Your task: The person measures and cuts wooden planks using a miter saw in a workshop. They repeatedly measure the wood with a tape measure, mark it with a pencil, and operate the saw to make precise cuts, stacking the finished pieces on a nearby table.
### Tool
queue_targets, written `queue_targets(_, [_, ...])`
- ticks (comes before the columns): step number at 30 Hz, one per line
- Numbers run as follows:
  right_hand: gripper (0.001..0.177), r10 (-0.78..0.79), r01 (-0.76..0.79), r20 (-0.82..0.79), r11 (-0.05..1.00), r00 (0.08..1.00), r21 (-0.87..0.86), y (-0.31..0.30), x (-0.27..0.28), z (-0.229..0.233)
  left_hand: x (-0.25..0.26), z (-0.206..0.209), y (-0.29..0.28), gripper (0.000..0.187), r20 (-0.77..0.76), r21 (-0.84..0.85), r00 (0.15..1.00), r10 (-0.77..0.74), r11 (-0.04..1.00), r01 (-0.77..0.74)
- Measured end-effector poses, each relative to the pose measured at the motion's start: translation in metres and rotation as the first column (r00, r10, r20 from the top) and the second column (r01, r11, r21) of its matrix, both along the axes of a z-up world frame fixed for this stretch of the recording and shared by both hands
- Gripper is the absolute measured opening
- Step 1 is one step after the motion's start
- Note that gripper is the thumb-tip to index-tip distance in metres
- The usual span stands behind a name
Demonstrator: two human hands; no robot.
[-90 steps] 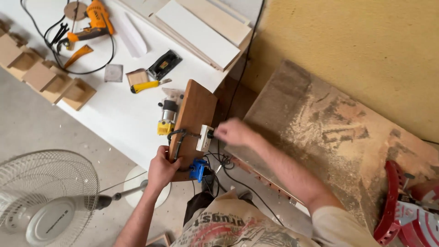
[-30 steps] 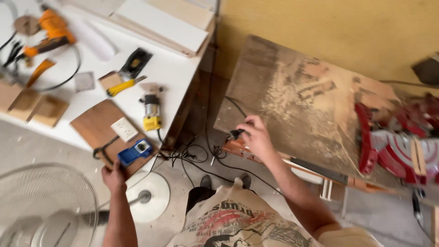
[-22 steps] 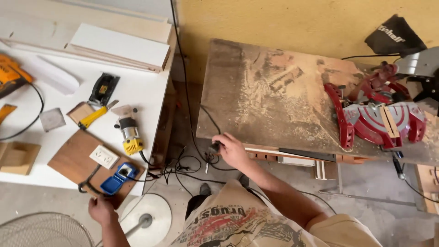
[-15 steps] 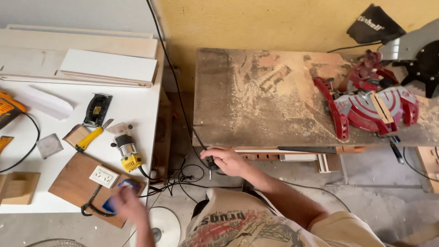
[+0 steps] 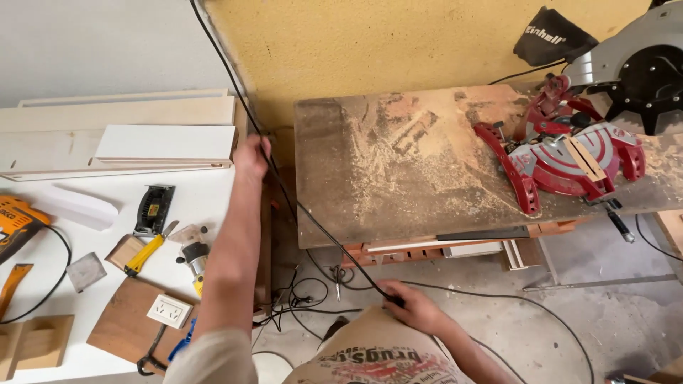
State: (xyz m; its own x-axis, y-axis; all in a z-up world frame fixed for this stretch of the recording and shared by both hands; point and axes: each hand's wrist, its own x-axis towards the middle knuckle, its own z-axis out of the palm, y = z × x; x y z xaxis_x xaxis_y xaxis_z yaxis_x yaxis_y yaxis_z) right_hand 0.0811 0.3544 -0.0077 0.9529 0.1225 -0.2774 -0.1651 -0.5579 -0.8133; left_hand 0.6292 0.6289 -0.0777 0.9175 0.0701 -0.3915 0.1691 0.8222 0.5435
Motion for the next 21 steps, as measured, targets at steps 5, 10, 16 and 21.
queue_targets(5, [0.046, -0.342, 0.385, -0.182, 0.855, 0.922, 0.348, -0.018, -0.031, -0.016, 0.103, 0.031, -0.058, 0.049, 0.069, 0.138, 0.988, -0.139, 0.982, 0.128])
queue_targets(10, [0.043, -0.358, 0.388, -0.150, 0.852, 0.922, 0.352, -0.020, -0.004, 0.022, 0.147, 0.045, -0.128, 0.044, 0.107, 0.202, 0.983, -0.152, 0.971, 0.128])
queue_targets(16, [0.043, -0.371, 0.364, -0.080, 0.810, 0.925, 0.460, -0.061, -0.004, 0.027, 0.164, 0.062, -0.181, 0.054, 0.114, 0.232, 0.990, -0.086, 0.971, 0.058])
queue_targets(21, [0.039, -0.360, 0.316, 0.048, 0.868, 0.932, 0.382, -0.104, -0.001, 0.001, 0.173, 0.047, -0.171, 0.025, -0.055, 0.399, 0.997, -0.057, 0.914, 0.074])
